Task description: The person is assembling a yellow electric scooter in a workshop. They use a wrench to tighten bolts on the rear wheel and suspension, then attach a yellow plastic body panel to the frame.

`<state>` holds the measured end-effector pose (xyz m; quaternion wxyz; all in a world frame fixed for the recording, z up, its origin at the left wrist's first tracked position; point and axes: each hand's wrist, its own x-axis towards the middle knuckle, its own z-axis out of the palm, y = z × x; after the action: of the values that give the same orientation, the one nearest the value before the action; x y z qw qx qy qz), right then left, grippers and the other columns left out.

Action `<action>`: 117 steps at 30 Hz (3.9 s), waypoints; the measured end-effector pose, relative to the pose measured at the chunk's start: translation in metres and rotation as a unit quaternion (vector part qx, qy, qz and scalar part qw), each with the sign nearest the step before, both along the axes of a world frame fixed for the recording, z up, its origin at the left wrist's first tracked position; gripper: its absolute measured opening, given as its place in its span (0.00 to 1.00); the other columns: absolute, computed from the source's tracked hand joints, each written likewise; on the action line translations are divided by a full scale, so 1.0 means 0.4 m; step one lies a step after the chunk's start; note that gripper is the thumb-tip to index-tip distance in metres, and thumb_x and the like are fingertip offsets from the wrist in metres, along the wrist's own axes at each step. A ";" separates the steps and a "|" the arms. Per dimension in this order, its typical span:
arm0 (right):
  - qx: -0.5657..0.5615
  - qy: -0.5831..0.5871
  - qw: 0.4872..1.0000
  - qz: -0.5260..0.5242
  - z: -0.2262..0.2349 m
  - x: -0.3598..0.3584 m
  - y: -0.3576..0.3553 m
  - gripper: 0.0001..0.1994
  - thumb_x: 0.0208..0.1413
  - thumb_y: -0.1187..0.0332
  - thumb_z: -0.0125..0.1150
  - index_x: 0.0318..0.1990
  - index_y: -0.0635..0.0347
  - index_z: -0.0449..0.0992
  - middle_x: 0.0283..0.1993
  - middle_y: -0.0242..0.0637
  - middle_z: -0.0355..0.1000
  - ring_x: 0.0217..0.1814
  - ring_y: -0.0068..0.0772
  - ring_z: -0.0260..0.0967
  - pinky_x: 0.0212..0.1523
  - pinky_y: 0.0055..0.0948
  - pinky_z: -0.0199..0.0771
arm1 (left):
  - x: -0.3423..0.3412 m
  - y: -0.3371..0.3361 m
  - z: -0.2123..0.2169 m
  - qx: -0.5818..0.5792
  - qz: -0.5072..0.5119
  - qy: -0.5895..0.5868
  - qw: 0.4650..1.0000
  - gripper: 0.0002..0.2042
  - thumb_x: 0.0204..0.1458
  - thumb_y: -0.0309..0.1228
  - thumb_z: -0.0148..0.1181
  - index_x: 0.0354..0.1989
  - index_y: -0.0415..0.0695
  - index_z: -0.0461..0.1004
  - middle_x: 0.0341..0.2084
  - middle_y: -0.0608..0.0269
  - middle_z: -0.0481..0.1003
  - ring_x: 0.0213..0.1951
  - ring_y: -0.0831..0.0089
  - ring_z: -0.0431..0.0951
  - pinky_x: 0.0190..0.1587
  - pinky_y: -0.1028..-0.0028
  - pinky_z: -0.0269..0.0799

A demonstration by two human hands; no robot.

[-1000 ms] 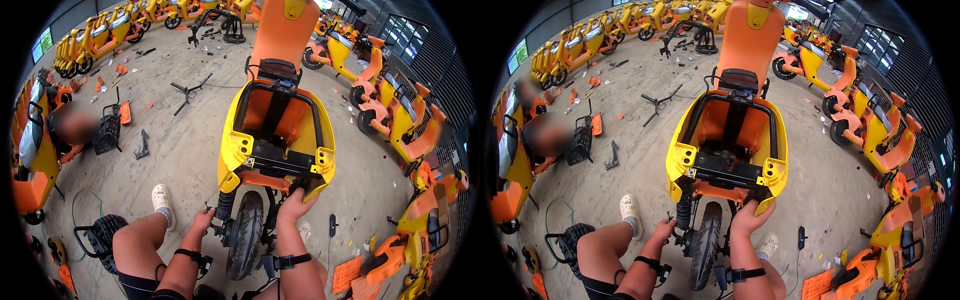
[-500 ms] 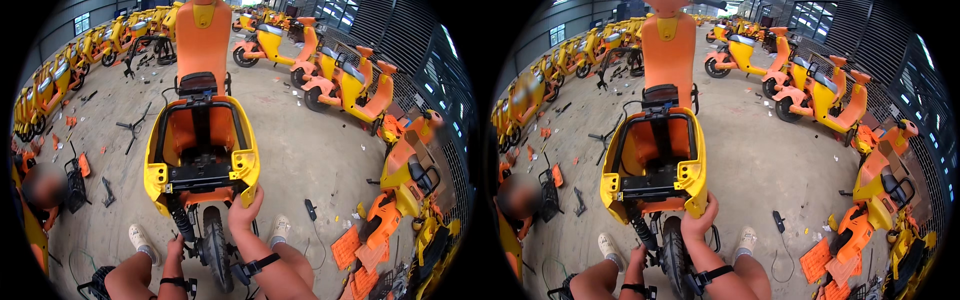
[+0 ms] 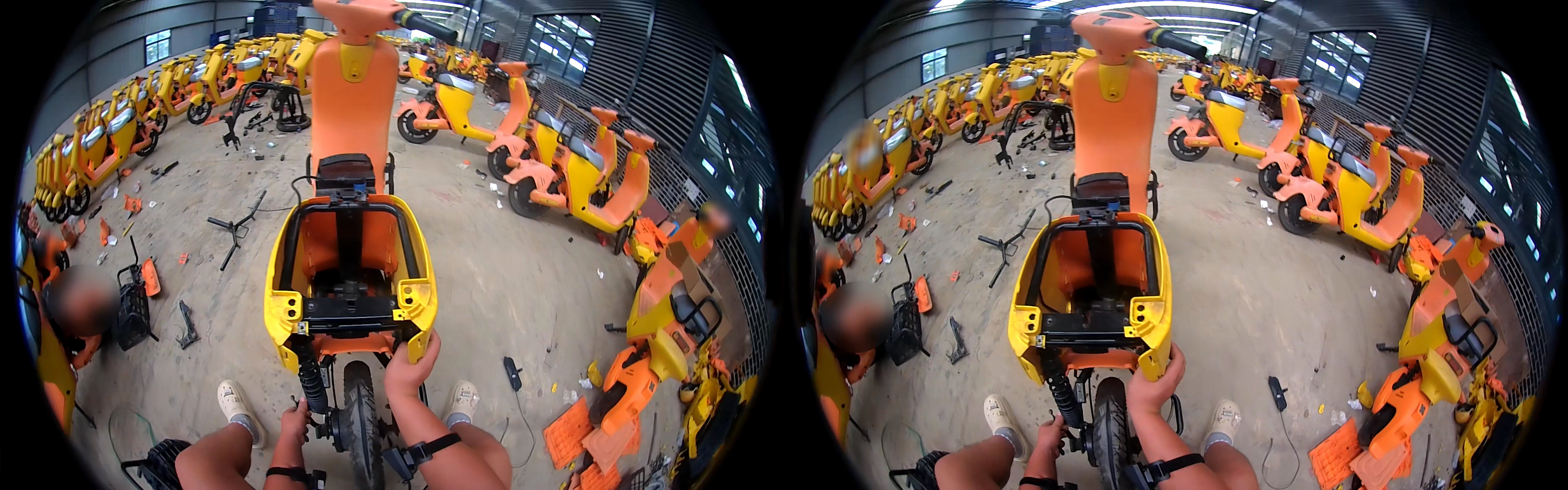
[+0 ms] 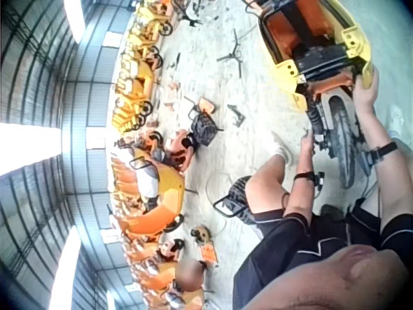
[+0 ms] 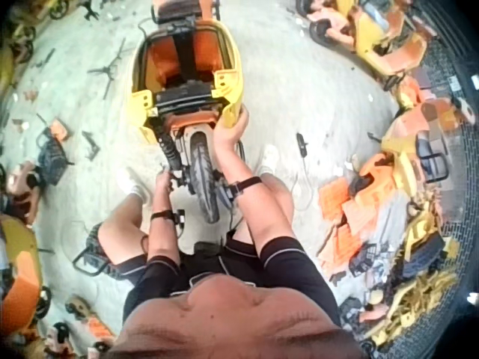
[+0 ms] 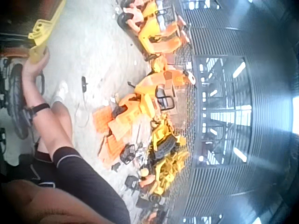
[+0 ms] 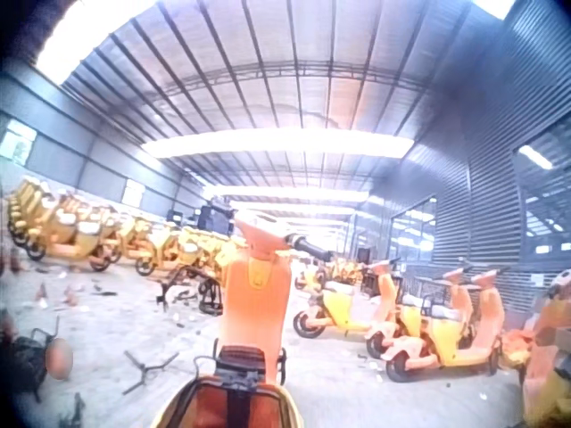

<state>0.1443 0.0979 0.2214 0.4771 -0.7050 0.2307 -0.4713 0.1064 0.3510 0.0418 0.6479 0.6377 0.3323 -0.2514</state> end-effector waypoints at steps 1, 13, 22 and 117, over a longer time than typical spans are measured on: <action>0.031 -0.012 0.999 0.004 -0.002 0.001 0.006 0.22 0.53 0.82 0.55 0.57 0.64 0.63 0.50 0.43 0.66 0.50 0.40 0.70 0.52 0.32 0.70 | 0.002 0.006 0.012 -0.010 -0.008 0.009 1.000 0.20 0.58 0.48 0.60 0.27 0.42 0.72 0.17 0.67 0.67 0.13 0.78 0.58 0.15 0.74 0.51; 0.060 -0.017 0.998 0.000 0.029 -0.001 0.026 0.21 0.51 0.77 0.62 0.54 0.63 0.67 0.53 0.46 0.66 0.56 0.49 0.65 0.60 0.39 0.62 | 0.001 0.019 -0.081 0.058 -0.026 -0.081 0.995 0.18 0.60 0.44 0.55 0.29 0.40 0.75 0.21 0.61 0.73 0.18 0.74 0.68 0.21 0.70 0.62; 0.092 -0.053 0.994 0.016 -0.010 0.010 0.008 0.20 0.52 0.76 0.61 0.54 0.63 0.67 0.51 0.45 0.66 0.56 0.47 0.65 0.60 0.38 0.62 | -0.009 -0.008 -0.036 0.155 -0.062 -0.118 0.979 0.19 0.61 0.44 0.54 0.33 0.37 0.76 0.23 0.59 0.74 0.20 0.69 0.71 0.26 0.68 0.67; 0.273 0.018 0.943 0.191 0.140 -0.057 0.008 0.30 0.48 0.84 0.58 0.62 0.66 0.58 0.53 0.45 0.66 0.57 0.41 0.69 0.58 0.33 0.68 | 0.007 0.000 -0.076 0.212 -0.121 -0.199 0.949 0.22 0.62 0.45 0.50 0.35 0.34 0.75 0.23 0.58 0.75 0.28 0.66 0.74 0.34 0.67 0.70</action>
<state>0.1216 0.1013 0.2775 0.7284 -0.5864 0.2201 -0.2777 0.1092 0.3508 0.0114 0.5151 0.8330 0.1627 -0.1194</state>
